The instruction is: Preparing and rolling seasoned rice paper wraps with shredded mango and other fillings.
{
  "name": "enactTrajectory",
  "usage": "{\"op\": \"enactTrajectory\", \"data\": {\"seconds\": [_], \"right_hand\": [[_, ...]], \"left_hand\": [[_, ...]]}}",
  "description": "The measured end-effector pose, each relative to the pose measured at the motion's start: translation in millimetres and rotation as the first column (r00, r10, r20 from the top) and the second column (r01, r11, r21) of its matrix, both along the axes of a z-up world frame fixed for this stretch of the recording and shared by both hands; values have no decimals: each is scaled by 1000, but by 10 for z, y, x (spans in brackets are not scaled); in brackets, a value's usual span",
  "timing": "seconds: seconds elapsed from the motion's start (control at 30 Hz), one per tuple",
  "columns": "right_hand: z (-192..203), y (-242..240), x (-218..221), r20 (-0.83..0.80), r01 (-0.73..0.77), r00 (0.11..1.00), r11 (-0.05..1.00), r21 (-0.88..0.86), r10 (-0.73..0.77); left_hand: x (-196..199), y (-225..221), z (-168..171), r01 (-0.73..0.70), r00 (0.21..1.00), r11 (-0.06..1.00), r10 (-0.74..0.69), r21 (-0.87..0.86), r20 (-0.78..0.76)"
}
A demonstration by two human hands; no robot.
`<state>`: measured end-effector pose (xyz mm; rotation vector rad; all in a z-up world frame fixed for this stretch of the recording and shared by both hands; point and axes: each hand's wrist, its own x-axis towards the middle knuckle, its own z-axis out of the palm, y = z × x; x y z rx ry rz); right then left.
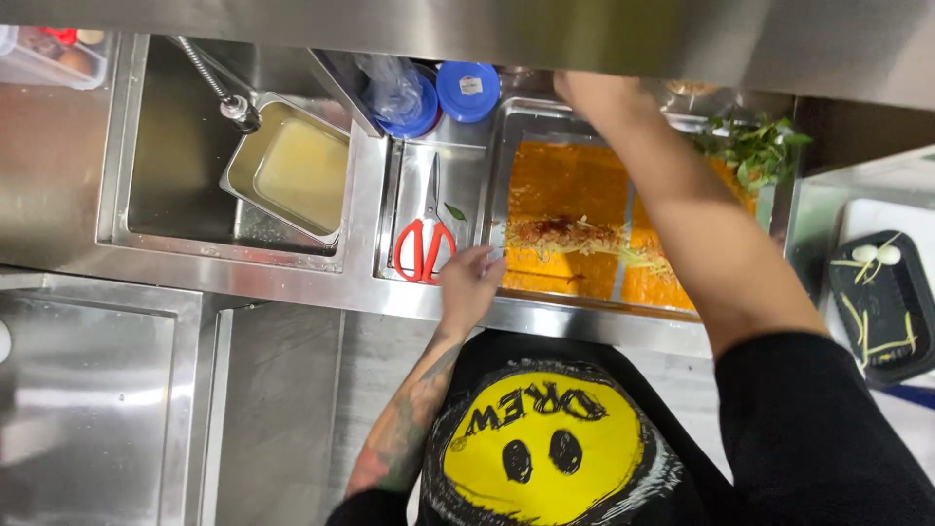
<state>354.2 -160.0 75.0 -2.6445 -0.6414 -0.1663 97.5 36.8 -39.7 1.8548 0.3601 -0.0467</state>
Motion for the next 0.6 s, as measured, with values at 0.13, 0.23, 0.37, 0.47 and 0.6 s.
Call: {"op": "enactTrajectory", "data": {"seconds": [0.13,0.23,0.37,0.47,0.6], "right_hand": [[-632,-266,-784,119,-87,988,993,-77,96],[-1162,-423,-1293,-506,76,855,992,-98,-115],[-1378,-429,-1526,-305,85,949,996,-4,-82],[-1207,-481,-1565,-249,86,965,996,24,-78],[-1233,-633,-1679,-225,63,972,998,-19,-65]], "left_hand": [[474,-257,-57,181,939,902,-277,392,203],[712,-464,-24,240,926,836,-350,493,142],[840,-524,-242,302,895,748,-437,591,96],[863,-460,-237,319,919,791,-392,522,32],[843,-295,-301,373,926,865,-371,337,-73]]}}
